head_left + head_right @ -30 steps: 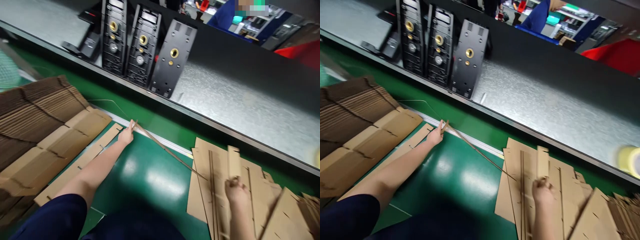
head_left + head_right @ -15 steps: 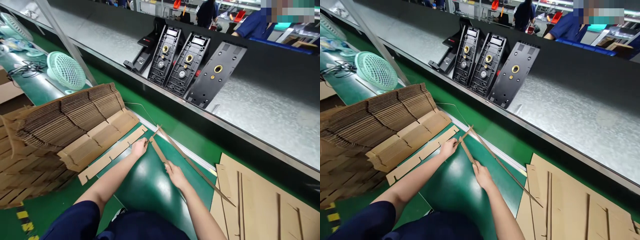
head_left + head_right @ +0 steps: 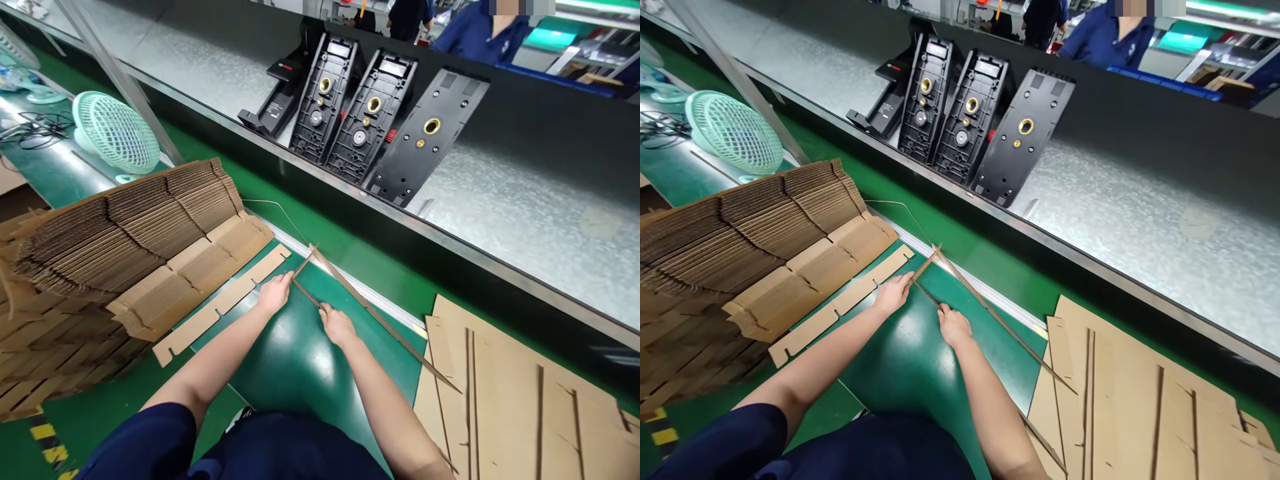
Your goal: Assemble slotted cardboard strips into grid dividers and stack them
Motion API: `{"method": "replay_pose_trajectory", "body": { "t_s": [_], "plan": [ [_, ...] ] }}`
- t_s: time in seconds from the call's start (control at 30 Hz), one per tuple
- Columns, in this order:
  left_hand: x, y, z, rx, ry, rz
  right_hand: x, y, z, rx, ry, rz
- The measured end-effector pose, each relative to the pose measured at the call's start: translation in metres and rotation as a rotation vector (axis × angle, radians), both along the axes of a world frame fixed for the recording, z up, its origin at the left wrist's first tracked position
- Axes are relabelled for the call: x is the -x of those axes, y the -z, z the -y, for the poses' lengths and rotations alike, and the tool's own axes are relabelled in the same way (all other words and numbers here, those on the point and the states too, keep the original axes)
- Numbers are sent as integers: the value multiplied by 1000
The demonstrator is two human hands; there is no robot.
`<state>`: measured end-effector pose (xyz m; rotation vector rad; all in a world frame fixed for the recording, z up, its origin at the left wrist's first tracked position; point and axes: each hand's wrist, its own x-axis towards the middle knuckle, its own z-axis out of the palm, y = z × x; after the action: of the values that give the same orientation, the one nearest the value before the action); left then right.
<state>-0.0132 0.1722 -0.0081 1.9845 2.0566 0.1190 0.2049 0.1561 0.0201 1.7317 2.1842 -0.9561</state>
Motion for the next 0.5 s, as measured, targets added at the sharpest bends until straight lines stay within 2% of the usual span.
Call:
{"method": "replay_pose_trajectory", "body": {
  "t_s": [0.1, 0.17, 0.23, 0.33, 0.4, 0.43, 0.5],
  "plan": [
    [2, 2, 6, 50, 34, -70, -8, -5, 13, -79, 48, -37],
    [2, 3, 11, 75, 51, -129, -34, -9, 23, -190, 104, -135],
    [2, 4, 13, 81, 65, -168, -83, -14, 34, -342, 259, -192],
    [-1, 2, 14, 100, 101, -166, -186, -19, 63, -529, 728, -23],
    [-4, -4, 16, 107, 107, -149, -256, -17, 91, -480, 1049, 198],
    [-5, -7, 19, 100, 94, -139, -285, -13, 105, -374, 1167, 318],
    [-4, -12, 27, 68, 49, -123, -328, 1, 134, -154, 1257, 437]
  ]
}}
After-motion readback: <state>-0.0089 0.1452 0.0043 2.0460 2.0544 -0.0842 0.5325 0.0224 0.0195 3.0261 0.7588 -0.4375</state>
